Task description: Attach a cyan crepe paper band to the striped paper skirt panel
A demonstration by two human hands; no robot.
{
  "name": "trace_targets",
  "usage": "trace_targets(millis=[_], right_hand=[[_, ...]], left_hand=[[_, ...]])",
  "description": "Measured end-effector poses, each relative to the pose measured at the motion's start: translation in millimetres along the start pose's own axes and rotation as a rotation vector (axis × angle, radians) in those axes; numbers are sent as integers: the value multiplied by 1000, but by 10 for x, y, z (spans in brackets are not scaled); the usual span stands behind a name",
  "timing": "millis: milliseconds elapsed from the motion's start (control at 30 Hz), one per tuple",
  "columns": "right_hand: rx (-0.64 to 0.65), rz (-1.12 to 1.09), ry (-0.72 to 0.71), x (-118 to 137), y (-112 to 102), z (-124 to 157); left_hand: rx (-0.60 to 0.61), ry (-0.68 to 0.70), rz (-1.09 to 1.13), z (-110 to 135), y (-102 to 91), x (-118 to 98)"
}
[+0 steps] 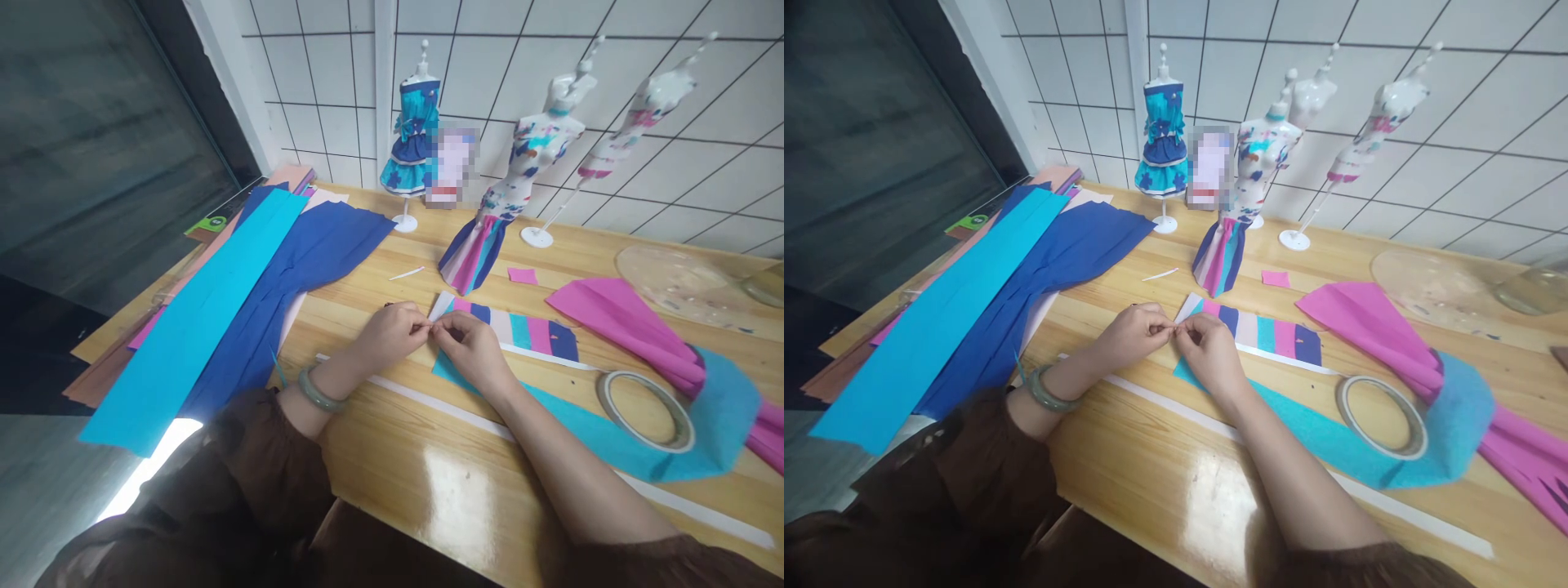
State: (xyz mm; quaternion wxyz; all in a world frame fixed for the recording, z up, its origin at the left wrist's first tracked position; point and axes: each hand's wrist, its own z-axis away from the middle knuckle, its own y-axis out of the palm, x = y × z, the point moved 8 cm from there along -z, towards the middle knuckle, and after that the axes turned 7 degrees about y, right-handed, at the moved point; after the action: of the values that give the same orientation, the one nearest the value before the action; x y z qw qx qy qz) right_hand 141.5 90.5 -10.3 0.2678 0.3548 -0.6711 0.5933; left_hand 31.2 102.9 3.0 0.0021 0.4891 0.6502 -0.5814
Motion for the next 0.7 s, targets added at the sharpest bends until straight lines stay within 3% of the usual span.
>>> trace_targets(millis=[700], right_hand=[[23,10,-52,24,9,3]], left_hand=[[10,-10,-23,9,-9,-4]])
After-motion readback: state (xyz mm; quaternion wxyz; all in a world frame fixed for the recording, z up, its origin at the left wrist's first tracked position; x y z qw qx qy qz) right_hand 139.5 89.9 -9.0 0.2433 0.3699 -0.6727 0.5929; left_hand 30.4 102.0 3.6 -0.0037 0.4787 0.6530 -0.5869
